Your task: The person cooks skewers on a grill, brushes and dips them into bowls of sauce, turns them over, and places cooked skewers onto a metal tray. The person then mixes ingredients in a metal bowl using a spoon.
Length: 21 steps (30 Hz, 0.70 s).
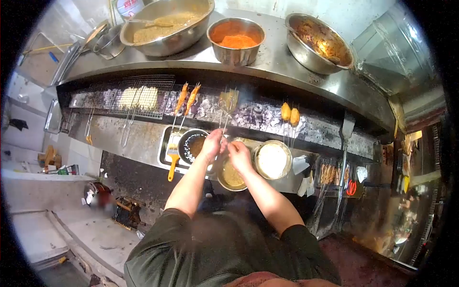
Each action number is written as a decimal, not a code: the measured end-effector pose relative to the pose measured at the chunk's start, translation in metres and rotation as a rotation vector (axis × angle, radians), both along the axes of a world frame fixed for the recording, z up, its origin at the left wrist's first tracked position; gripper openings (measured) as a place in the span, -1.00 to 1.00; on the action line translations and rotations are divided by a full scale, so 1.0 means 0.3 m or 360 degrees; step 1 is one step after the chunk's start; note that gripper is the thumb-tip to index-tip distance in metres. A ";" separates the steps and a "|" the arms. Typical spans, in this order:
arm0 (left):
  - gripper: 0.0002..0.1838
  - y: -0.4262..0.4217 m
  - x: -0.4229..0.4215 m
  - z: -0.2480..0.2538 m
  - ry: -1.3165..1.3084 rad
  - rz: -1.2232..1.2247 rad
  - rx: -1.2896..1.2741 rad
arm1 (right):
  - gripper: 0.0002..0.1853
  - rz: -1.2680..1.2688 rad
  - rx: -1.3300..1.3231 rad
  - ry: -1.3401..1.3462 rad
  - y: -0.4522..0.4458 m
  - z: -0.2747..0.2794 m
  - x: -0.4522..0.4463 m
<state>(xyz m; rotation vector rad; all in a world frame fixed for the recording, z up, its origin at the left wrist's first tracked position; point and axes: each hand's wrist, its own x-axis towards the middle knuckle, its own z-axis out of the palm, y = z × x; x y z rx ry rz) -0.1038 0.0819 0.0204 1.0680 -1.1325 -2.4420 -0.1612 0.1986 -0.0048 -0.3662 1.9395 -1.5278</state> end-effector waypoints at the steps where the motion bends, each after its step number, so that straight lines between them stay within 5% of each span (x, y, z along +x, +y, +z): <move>1: -0.68 -0.012 0.008 -0.026 0.0028 -0.0081 -0.0161 | -0.74 0.0159 0.0146 -0.0074 -0.028 0.147 0.001; 5: -0.68 -0.036 0.033 -0.039 0.0053 -0.0095 -0.0177 | -0.78 -0.0290 -0.0227 -0.0407 -0.132 0.101 0.040; 12: -0.73 -0.072 0.067 -0.100 0.0124 -0.0003 -0.0291 | -0.80 -0.0291 0.0162 -0.0094 -0.202 0.092 0.018; 21: -0.73 -0.087 0.054 0.003 -0.0008 0.0007 -0.0251 | -0.81 -0.0298 0.0033 -0.0141 -0.215 0.032 0.025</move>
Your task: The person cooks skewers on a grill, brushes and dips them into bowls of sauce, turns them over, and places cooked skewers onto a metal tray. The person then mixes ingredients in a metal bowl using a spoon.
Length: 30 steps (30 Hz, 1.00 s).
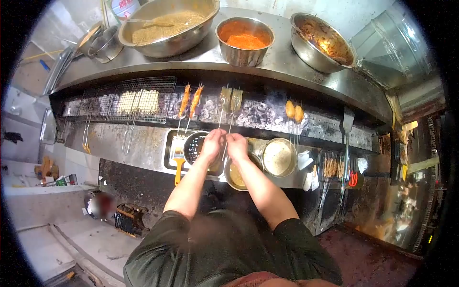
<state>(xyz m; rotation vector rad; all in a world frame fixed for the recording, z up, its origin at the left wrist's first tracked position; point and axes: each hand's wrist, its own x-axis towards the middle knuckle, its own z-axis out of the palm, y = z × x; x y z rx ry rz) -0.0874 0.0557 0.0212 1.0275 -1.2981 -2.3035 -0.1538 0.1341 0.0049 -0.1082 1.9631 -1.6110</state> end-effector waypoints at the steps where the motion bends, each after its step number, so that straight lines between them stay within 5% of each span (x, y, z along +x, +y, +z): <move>1: -0.73 0.000 0.001 0.005 0.0000 -0.0012 -0.0001 | -0.81 0.0004 0.0000 -0.0009 0.006 -0.003 0.001; 30: -0.74 0.006 0.008 -0.037 0.0134 -0.0005 0.0216 | -0.86 0.0154 -0.0197 -0.0279 0.054 0.009 -0.008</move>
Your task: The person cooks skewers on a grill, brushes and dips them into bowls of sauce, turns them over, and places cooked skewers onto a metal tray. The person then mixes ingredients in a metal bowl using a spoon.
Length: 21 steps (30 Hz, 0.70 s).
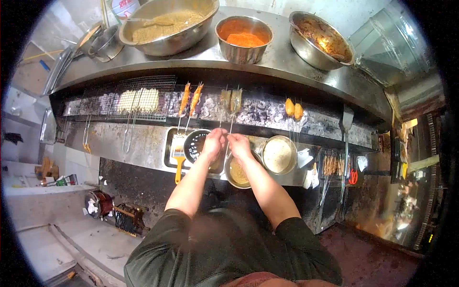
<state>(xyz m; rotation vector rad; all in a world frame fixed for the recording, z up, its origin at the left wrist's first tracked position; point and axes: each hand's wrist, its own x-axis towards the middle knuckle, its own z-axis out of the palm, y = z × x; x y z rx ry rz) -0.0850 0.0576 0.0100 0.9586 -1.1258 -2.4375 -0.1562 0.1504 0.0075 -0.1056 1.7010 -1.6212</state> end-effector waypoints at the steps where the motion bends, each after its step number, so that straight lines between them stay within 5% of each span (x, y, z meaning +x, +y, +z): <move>1: -0.74 0.002 0.003 -0.002 0.0021 0.0004 -0.0016 | -0.87 -0.0004 -0.0038 -0.0026 0.005 0.000 0.000; 21: -0.78 -0.006 -0.001 0.046 -0.0076 -0.0041 0.0066 | -0.85 0.0098 0.0114 0.0051 0.004 0.004 -0.015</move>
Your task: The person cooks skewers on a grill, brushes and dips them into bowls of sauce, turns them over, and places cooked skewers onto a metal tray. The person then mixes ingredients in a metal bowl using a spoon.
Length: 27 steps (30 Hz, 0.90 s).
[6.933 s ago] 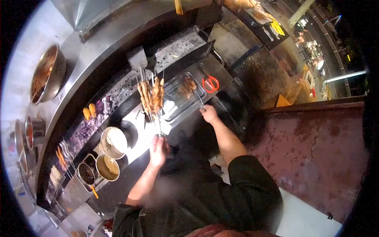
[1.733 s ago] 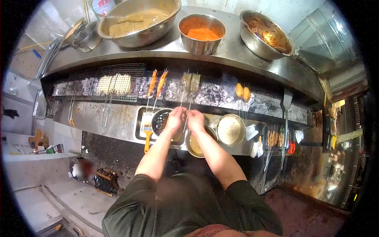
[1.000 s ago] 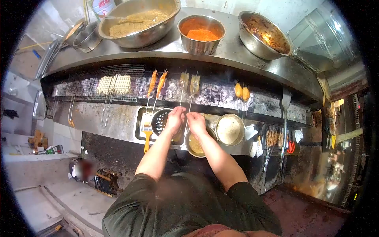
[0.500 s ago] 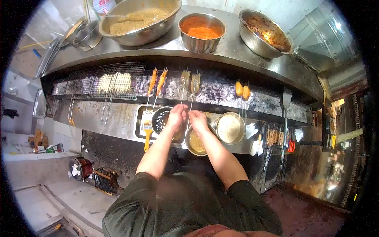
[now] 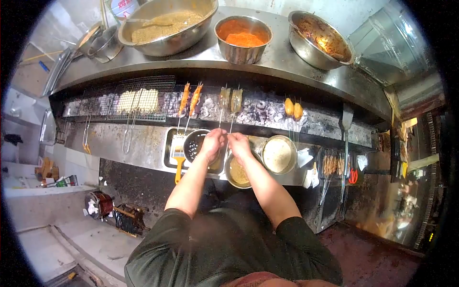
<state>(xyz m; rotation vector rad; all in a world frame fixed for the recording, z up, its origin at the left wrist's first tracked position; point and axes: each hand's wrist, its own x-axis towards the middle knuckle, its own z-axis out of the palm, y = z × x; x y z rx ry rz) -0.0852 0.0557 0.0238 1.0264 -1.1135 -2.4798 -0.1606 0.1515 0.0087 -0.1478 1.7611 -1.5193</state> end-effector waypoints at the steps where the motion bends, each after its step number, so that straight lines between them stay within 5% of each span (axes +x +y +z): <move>1: -0.79 0.000 0.002 -0.001 0.0010 -0.0010 0.0007 | -0.85 -0.0046 -0.0046 -0.0036 -0.003 -0.008 0.001; 27: -0.78 -0.003 -0.032 -0.040 0.0050 0.0087 -0.0070 | -0.86 -0.0250 -0.0251 0.0008 -0.019 -0.006 0.012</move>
